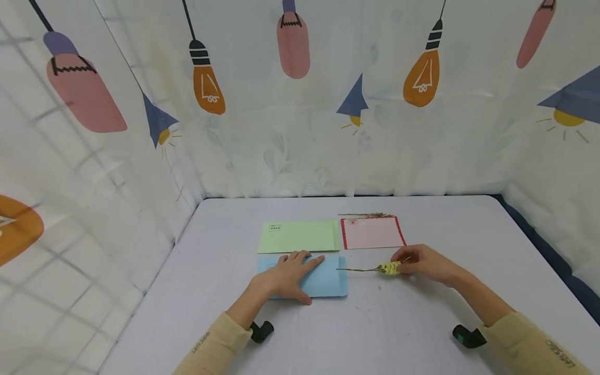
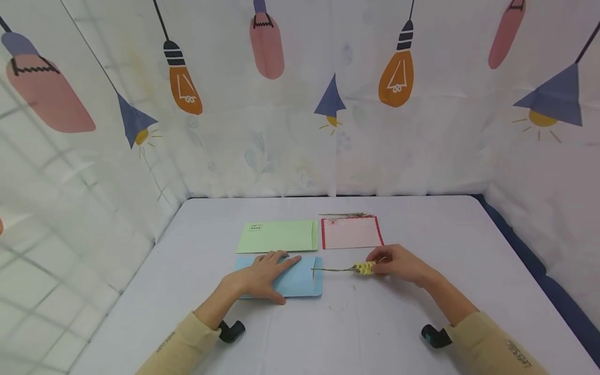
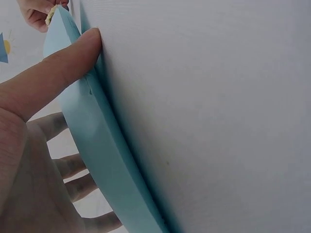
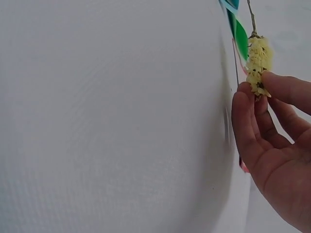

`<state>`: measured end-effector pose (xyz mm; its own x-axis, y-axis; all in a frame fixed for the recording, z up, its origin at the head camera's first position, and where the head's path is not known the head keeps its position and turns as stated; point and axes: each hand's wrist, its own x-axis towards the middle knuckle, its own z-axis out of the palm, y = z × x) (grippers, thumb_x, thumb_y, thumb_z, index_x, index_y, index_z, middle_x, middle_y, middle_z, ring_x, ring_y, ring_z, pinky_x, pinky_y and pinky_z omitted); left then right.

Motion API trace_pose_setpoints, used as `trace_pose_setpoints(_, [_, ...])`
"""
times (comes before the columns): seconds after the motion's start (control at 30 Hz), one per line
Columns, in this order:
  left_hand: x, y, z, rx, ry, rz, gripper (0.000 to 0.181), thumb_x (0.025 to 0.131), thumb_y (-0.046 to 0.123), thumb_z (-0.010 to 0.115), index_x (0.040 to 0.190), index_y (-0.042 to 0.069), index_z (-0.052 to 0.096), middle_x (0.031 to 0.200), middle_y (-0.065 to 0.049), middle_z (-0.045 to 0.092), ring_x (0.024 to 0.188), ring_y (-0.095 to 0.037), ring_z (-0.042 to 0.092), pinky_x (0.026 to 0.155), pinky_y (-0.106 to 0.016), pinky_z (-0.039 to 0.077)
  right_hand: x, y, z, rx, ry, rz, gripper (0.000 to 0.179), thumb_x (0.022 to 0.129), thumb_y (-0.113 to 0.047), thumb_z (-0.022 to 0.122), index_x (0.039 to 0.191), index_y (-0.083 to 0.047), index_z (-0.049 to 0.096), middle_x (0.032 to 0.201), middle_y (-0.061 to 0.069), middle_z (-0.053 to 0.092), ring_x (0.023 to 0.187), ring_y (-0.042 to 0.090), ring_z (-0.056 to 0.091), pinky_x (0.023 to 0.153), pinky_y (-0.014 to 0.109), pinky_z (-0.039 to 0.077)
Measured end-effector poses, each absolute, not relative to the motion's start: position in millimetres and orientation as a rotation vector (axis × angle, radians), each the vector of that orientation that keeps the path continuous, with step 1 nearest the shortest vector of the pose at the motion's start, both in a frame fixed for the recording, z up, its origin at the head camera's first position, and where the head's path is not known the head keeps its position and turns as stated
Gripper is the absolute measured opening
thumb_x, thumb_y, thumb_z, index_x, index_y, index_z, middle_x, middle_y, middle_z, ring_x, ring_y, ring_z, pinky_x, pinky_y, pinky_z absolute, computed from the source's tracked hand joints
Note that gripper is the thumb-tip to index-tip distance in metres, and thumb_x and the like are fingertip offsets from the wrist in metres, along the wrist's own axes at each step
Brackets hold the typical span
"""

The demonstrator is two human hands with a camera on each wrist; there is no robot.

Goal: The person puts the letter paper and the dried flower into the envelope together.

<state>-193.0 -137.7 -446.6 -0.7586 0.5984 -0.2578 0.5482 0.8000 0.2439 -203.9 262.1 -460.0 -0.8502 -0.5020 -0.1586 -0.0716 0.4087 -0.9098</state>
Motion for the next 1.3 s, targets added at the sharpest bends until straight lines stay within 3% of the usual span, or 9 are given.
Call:
trace_pose_setpoints(0.5, [-194,-137,-444,0.884,2.663,0.225,0.103,0.081,0.046,0.087,0.164,0.024,0.030,0.158,-0.010,0.033,0.145,-0.033,0.032,0.114,-0.058,0.027,-206,269,-463,-0.440,2.265,-1.440,0.022,0.098,-0.011,0.070,0.116,0.002,0.068,0.104,0.012,0.068,0.090,0.025,0.065,0.078,0.032,0.057])
trace_pose_setpoints(1.3, [-189,-136,-441,0.886,2.660,0.238,0.101,0.081,0.044,0.087,0.163,0.022,0.031,0.157,-0.012,0.034,0.145,-0.036,0.031,0.114,-0.059,0.027,-210,230,-466,-0.464,2.272,-1.424,0.025,0.094,-0.016,0.076,0.113,-0.001,0.068,0.100,0.012,0.065,0.091,0.026,0.063,0.076,0.030,0.056])
